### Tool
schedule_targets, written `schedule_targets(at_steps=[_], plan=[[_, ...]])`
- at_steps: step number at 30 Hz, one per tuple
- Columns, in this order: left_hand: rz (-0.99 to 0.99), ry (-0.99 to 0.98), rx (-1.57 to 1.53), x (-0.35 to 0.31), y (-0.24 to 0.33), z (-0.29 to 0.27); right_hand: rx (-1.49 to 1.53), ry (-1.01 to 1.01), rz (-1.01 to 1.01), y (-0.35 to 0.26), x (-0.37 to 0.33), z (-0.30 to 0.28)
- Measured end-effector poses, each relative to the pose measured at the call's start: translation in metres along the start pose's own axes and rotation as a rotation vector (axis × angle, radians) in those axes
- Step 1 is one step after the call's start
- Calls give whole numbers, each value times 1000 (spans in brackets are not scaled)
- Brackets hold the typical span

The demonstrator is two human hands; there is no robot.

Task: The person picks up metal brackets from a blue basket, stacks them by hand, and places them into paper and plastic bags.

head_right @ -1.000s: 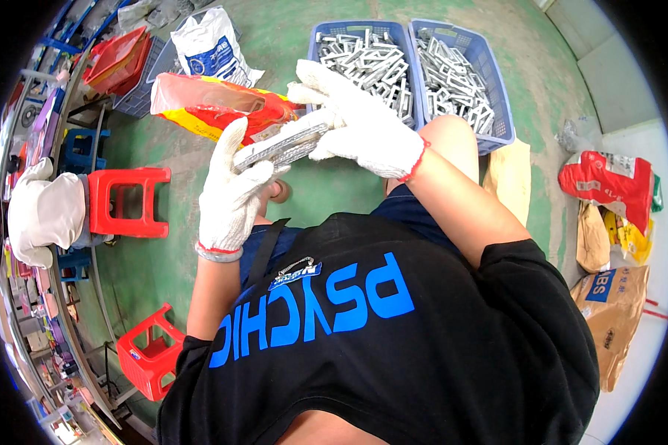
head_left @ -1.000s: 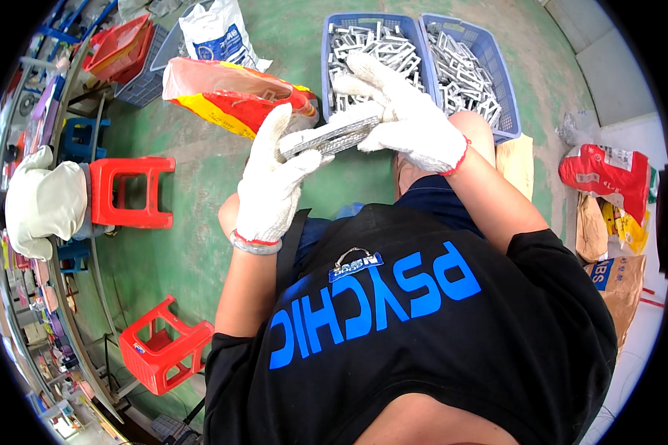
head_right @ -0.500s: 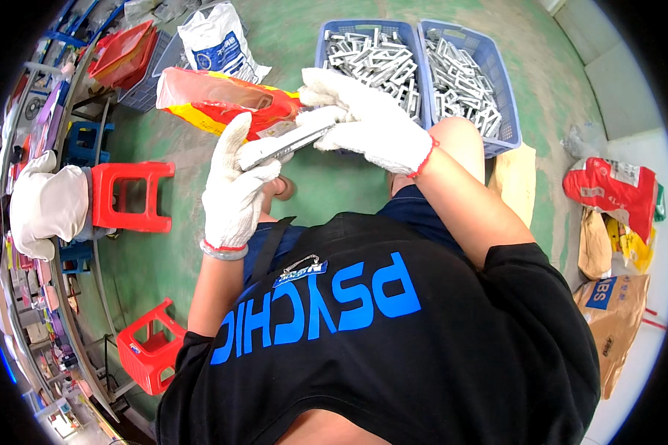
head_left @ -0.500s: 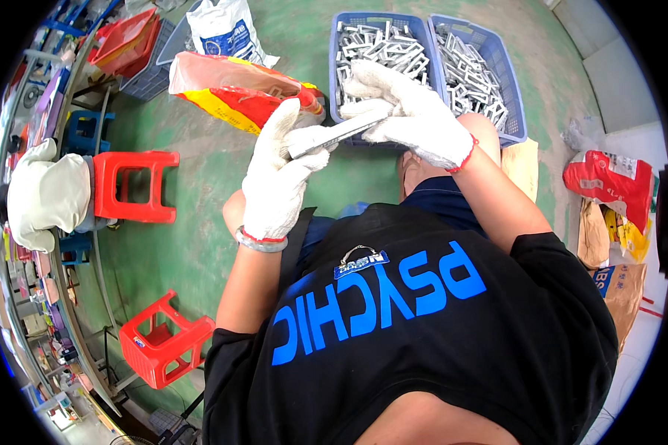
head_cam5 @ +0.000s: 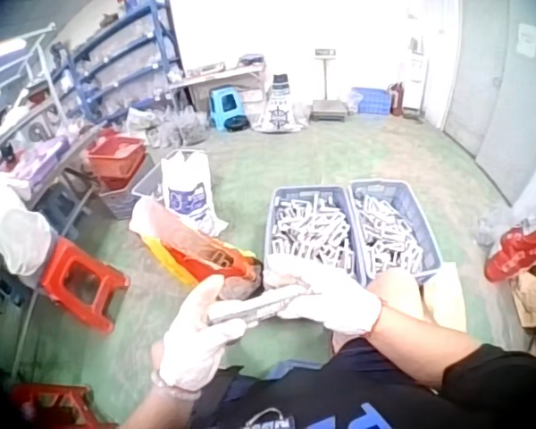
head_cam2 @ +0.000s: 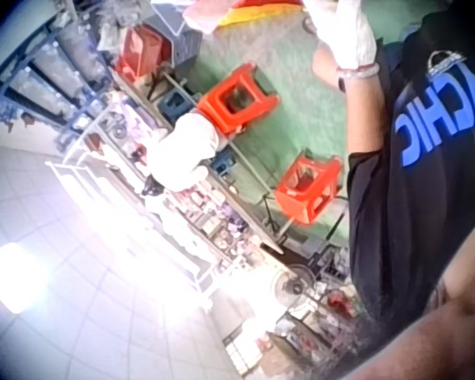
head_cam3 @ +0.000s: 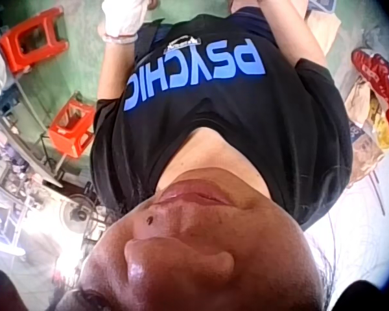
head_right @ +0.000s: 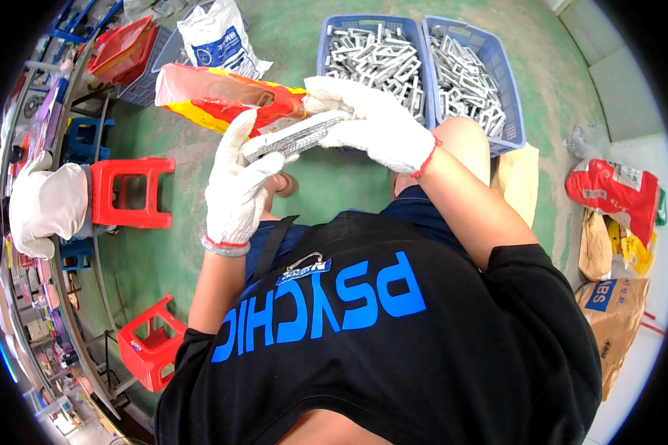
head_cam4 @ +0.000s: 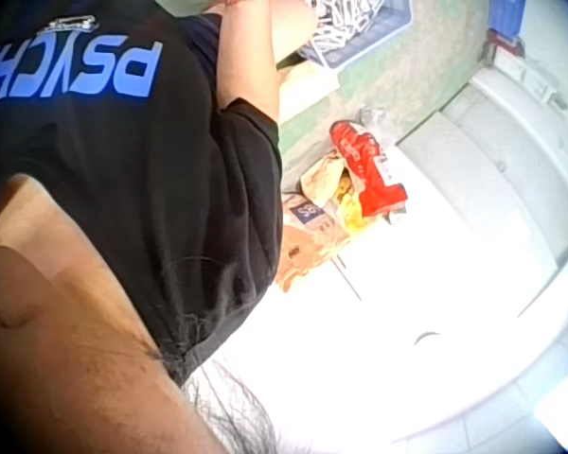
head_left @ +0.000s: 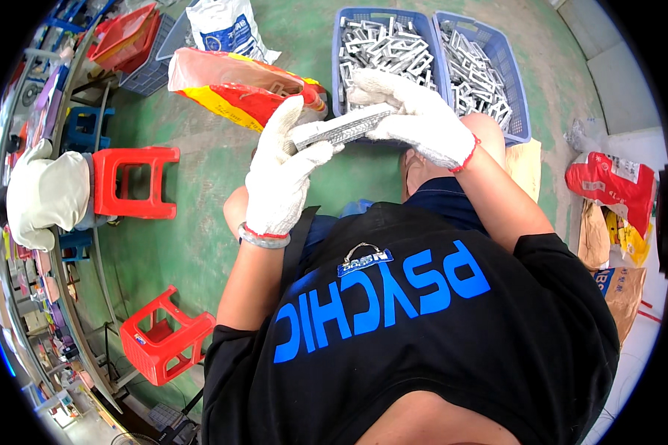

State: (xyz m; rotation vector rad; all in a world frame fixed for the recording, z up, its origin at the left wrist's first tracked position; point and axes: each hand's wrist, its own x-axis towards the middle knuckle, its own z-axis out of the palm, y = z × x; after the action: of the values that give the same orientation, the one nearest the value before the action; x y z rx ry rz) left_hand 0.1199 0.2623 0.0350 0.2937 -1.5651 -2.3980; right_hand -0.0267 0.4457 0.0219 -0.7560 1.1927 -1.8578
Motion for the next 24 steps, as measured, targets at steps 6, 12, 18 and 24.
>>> schedule_targets(at_steps=[6, 12, 18, 24], plan=[[-70, 36, -64, 2, -2, 3, 36, 30, 60, 7, 2, -3], [-341, 67, -462, 6, -6, -18, 198, 73, 185, 20, 6, -6], [-282, 87, -255, 14, -26, -36, 158, 57, 222, 35, 15, -12], [-58, 225, -132, 46, 15, -59, -121, 263, 441, 44, 32, -50]])
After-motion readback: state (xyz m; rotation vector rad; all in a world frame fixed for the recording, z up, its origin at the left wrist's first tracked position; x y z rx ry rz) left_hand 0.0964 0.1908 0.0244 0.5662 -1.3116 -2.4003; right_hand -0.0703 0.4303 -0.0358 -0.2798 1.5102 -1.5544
